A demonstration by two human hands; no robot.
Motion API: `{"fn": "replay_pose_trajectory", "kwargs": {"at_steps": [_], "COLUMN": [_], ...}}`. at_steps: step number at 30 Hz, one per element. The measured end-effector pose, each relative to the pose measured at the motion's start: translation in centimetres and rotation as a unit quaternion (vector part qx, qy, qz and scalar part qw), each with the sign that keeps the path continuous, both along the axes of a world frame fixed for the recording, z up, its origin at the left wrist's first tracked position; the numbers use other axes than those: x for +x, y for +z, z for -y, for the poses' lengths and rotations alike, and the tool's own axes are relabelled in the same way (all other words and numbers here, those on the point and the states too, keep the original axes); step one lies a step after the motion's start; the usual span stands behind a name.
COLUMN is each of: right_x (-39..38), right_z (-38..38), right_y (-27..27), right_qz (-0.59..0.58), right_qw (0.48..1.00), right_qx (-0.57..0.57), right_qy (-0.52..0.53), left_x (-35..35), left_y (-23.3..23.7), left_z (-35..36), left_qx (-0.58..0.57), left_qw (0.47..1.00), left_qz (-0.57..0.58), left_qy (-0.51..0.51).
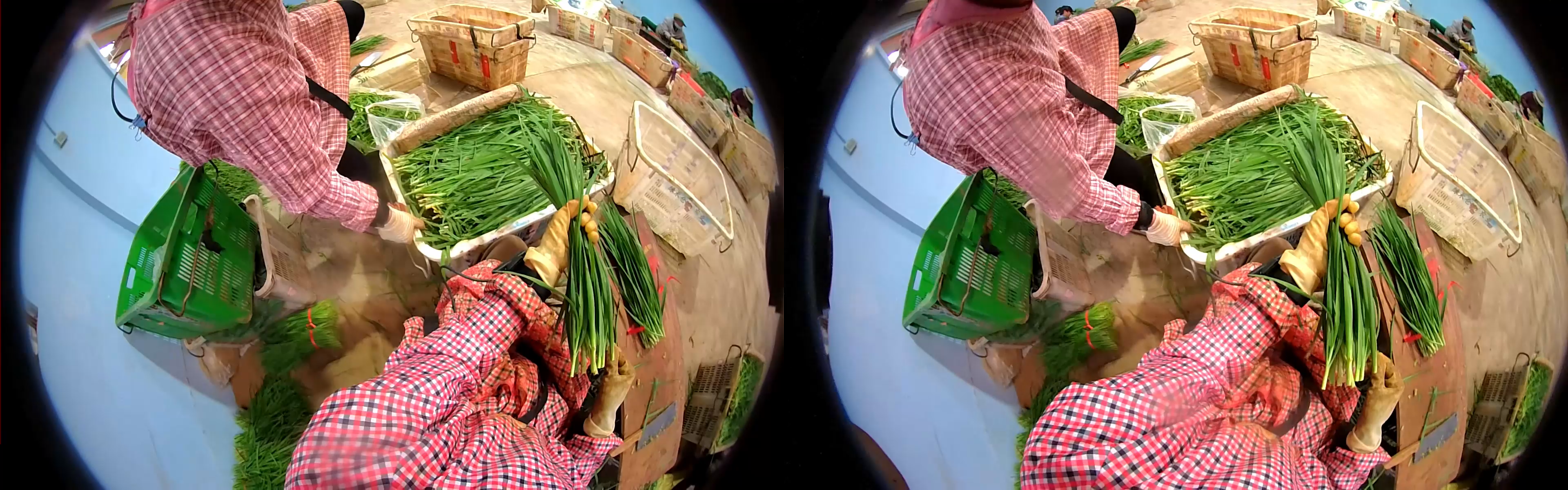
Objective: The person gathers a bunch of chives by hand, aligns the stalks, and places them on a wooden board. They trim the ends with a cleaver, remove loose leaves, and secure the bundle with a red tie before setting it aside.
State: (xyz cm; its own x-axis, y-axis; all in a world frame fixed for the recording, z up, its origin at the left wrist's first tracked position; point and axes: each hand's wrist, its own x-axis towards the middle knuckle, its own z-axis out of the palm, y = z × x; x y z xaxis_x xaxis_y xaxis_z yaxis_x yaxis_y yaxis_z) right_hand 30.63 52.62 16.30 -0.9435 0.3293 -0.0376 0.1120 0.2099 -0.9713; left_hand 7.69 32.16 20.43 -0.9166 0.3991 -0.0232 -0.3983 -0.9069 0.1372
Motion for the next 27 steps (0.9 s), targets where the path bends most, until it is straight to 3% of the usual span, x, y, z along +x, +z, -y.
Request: {"fn": "replay_pose_trajectory", "kwargs": {"at_steps": [5, 8, 15, 22, 27], "right_x": [-0.5, -0.2, -0.1, -0.1, 0.3], "right_z": [1.7, 0.3, 0.5, -0.1, 0.6], "right_y": [2.0, 0.8, 0.8, 0.1, 1.3], "right_qz": [-0.041, 0.022, 0.026, 0.025, 0.041], "right_qw": [0.995, 0.997, 0.996, 0.998, 0.995], "right_qx": [-0.082, -0.077, -0.084, -0.064, -0.089], "right_qy": [0.025, 0.021, 0.004, -0.011, -0.005], "left_x": [0.0, 0.1, 0.4, -0.8, 0.6], "left_y": [0.3, -0.1, -0.5, -2.4, -1.0], "left_z": [0.0, -0.1, -0.4, -0.9, -0.6], "left_qx": [-0.018, -0.002, -0.031, -0.028, -0.053], "left_qw": [1.000, 0.999, 0.997, 0.998, 0.996], "left_qz": [-0.012, -0.014, 0.061, 0.013, 0.067], "left_qy": [-0.013, -0.029, -0.025, -0.052, -0.022]}}
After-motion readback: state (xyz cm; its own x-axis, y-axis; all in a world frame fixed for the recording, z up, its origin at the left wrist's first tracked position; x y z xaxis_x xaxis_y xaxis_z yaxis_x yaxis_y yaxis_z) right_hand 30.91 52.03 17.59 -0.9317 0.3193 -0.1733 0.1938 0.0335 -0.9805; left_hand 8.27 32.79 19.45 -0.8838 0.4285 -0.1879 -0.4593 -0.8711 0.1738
